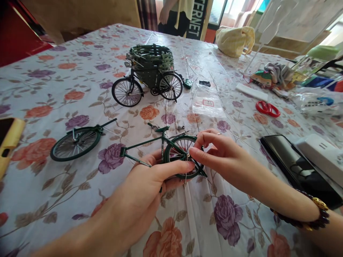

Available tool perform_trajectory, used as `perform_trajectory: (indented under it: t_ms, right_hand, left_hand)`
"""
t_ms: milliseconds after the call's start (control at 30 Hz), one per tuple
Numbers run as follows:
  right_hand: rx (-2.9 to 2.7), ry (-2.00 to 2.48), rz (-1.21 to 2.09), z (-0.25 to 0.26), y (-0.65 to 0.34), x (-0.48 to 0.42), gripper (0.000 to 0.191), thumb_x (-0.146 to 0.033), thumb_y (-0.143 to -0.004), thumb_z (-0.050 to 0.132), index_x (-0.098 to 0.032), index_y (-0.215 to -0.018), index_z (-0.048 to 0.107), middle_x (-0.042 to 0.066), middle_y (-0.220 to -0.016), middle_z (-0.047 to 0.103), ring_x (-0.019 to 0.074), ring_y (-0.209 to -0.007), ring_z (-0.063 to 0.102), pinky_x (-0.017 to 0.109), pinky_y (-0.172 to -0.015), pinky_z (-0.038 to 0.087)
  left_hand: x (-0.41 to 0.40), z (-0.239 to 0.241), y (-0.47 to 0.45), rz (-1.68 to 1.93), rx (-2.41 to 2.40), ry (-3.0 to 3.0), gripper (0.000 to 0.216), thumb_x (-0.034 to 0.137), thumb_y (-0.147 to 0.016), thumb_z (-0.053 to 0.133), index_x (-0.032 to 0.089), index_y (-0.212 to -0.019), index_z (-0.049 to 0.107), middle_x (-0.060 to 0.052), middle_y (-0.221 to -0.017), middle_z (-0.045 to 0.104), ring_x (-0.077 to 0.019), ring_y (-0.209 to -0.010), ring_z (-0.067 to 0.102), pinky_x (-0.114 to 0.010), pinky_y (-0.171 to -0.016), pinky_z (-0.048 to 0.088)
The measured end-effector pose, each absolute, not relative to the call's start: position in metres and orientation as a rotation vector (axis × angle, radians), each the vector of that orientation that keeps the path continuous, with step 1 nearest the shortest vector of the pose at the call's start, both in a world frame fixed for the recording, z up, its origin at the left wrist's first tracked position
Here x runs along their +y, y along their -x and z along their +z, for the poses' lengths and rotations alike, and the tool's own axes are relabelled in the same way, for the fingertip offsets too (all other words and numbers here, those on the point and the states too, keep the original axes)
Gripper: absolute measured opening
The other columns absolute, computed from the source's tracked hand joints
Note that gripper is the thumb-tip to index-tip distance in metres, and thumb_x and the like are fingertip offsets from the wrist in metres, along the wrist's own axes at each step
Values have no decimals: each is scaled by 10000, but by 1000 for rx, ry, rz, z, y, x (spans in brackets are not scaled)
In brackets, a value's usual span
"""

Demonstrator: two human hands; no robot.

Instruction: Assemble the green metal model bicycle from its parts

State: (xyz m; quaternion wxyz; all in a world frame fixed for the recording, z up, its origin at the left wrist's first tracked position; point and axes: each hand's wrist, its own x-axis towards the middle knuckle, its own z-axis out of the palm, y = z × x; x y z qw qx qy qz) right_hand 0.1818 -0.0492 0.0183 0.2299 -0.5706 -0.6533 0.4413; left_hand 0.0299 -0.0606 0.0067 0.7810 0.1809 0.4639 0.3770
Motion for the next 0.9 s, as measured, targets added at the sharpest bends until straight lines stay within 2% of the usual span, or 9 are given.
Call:
perform_trajectory:
  t_ms: [200, 567, 733, 900]
  right_hand:
    - [-1724, 1598, 1260, 15, -182, -49, 217, -420, -778, 529, -214, -723, 496, -29, -734, 451, 98, -681, 430, 208, -552, 330]
    - [-1510, 1489, 1529, 15, -182, -46, 153, -355, -745, 578, -210, -720, 534, -6, -770, 544, 121, -709, 504, 222, -619, 408]
    - [-1581, 1526, 1419, 13, -184, -47, 108, -334, -763, 564, -227, -749, 559, -2, -824, 569, 136, -768, 529, 216, -604, 413]
    - [-1783, 1572, 1055, 13, -185, -48, 109, -361, -754, 571, -258, -770, 602, 2, -982, 550, 172, -912, 523, 223, -621, 423]
  left_hand:
    - [-59, 5, -30, 796, 994, -444, 344, 123, -634, 641, 195, -968, 603, -24, -864, 684, -159, -795, 622, -262, -723, 466]
    - [-59, 4, -31, 807, 1028, -404, 439, 110, -597, 664, 211, -1016, 580, -29, -873, 681, -191, -841, 616, -318, -786, 451]
    - [-60, 4, -31, 806, 1032, -399, 449, 128, -604, 670, 214, -1032, 565, -32, -855, 682, -197, -845, 616, -319, -774, 458]
    - [-60, 4, -31, 804, 1044, -363, 478, 117, -586, 685, 208, -1039, 558, -33, -854, 683, -189, -828, 622, -307, -765, 463]
